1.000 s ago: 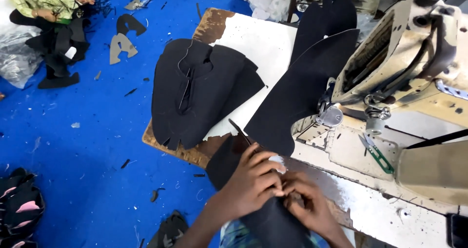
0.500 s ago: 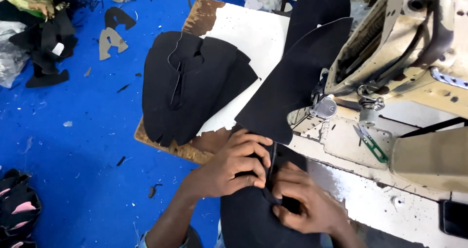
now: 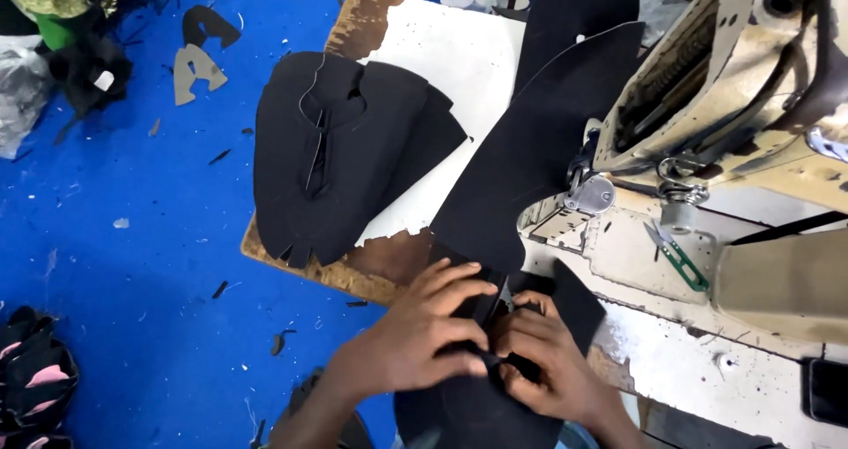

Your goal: The person stitches various components of a black shoe upper using an industrial sewing machine.

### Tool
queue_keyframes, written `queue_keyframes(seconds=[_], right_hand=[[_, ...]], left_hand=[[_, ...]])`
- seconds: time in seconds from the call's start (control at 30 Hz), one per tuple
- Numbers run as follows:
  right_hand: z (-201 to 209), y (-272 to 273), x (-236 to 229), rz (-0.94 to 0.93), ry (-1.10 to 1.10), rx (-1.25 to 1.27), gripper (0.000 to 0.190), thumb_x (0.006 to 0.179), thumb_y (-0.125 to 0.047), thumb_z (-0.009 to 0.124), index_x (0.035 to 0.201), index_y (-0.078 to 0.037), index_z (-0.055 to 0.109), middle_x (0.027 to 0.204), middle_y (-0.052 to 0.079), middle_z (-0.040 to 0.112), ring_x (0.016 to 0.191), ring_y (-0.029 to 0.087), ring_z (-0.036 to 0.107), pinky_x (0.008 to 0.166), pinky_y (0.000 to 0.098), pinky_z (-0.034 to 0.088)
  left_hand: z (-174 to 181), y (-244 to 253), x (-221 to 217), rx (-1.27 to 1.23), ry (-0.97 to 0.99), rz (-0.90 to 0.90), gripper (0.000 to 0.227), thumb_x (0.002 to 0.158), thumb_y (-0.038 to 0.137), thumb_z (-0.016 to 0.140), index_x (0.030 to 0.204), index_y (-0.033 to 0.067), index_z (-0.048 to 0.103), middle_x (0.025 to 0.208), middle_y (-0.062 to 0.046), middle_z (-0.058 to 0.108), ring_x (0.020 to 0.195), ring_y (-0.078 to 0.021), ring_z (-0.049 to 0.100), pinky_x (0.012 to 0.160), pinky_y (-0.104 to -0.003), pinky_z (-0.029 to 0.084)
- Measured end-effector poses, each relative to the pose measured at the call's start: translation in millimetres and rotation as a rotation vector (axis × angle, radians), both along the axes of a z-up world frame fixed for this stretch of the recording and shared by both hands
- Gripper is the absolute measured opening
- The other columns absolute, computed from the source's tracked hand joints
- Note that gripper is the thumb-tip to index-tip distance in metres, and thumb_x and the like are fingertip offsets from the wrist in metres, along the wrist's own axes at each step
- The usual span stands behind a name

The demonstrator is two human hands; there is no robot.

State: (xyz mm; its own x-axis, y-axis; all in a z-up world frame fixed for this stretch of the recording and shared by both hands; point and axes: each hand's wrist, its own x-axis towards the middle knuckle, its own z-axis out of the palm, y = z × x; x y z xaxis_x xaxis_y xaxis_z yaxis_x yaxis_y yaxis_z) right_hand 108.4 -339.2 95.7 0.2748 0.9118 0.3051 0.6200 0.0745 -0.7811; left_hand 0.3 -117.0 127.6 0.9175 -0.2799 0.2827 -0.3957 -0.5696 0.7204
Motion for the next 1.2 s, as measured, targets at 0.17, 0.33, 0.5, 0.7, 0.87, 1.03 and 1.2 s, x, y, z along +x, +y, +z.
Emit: queue_keyframes(seconds=[0.17, 0.33, 0.5, 0.7, 0.87, 1.03, 1.2], right_hand=[[-9.8, -2.9, -2.6, -0.115, 0.097, -0.036, 0.018, 0.068, -0.009, 0.071, 0.084, -0.005, 0.065, 0.085, 0.008, 0.067, 0.084, 0.025, 0.065, 0.092, 0.0411, 0.044], [-11.8, -5.2, -1.1, -0.127, 0.149, -0.019, 0.015, 0.070, -0.006, 0.073, 0.085, -0.005, 0.068, 0.085, 0.006, 0.071, 0.083, 0.023, 0.069, 0.093, 0.0410, 0.044], [-7.2, 0.0, -5.6, -0.215, 0.108, -0.005, 0.011, 0.074, -0.006, 0.075, 0.083, -0.006, 0.069, 0.083, 0.004, 0.073, 0.085, 0.021, 0.073, 0.097, 0.0415, 0.045], [-18.6, -6.5, 6.3, -0.264, 0.026, -0.020, 0.012, 0.072, -0.010, 0.078, 0.083, -0.009, 0.074, 0.086, 0.003, 0.077, 0.088, 0.019, 0.075, 0.106, 0.0459, 0.042], [-43.1, -16.1, 24.1, -0.365, -0.071, -0.042, 0.011, 0.074, -0.012, 0.079, 0.084, -0.013, 0.074, 0.090, -0.001, 0.079, 0.090, 0.016, 0.076, 0.113, 0.0498, 0.040], [-77.2, -36.3, 48.0, -0.530, -0.030, -0.075, 0.009, 0.081, -0.011, 0.075, 0.089, -0.011, 0.074, 0.095, 0.002, 0.079, 0.094, 0.016, 0.075, 0.107, 0.0478, 0.046], [-120.6, -63.3, 50.3, -0.700, 0.480, -0.060, 0.014, 0.092, -0.014, 0.068, 0.102, -0.006, 0.074, 0.101, 0.009, 0.077, 0.095, 0.018, 0.072, 0.089, 0.0360, 0.058]], left_hand=[[-21.9, -12.6, -4.4, -0.001, 0.019, 0.006, 0.017, 0.095, 0.024, 0.071, 0.091, 0.0078, 0.075, 0.125, -0.009, 0.065, 0.144, -0.0290, 0.049, 0.128, -0.054, 0.026], [-17.7, -16.7, -5.2, -0.002, 0.007, 0.026, 0.018, 0.095, 0.024, 0.072, 0.089, 0.0067, 0.074, 0.114, -0.008, 0.067, 0.139, -0.0292, 0.053, 0.125, -0.056, 0.027], [-32.2, -25.3, -8.0, 0.016, -0.027, 0.064, 0.019, 0.095, 0.022, 0.071, 0.091, 0.0029, 0.071, 0.106, -0.009, 0.068, 0.130, -0.0305, 0.058, 0.122, -0.057, 0.029], [-23.9, -24.3, -13.6, -0.091, -0.018, 0.055, 0.017, 0.100, 0.017, 0.068, 0.090, 0.0020, 0.068, 0.099, -0.008, 0.066, 0.120, -0.0247, 0.066, 0.123, -0.053, 0.037], [-12.8, -14.3, -21.2, -0.163, 0.078, 0.057, 0.020, 0.100, 0.019, 0.068, 0.087, 0.0033, 0.069, 0.095, -0.007, 0.067, 0.117, -0.0234, 0.067, 0.121, -0.051, 0.038], [9.5, 11.4, -47.5, -0.190, 0.148, 0.119, 0.020, 0.095, 0.022, 0.073, 0.086, 0.0048, 0.073, 0.101, -0.007, 0.073, 0.118, -0.0267, 0.064, 0.115, -0.050, 0.039], [42.7, 38.7, -83.9, -0.014, 0.052, 0.513, 0.013, 0.083, 0.020, 0.079, 0.078, 0.0092, 0.075, 0.086, -0.002, 0.073, 0.096, -0.0195, 0.071, 0.111, -0.048, 0.044]])
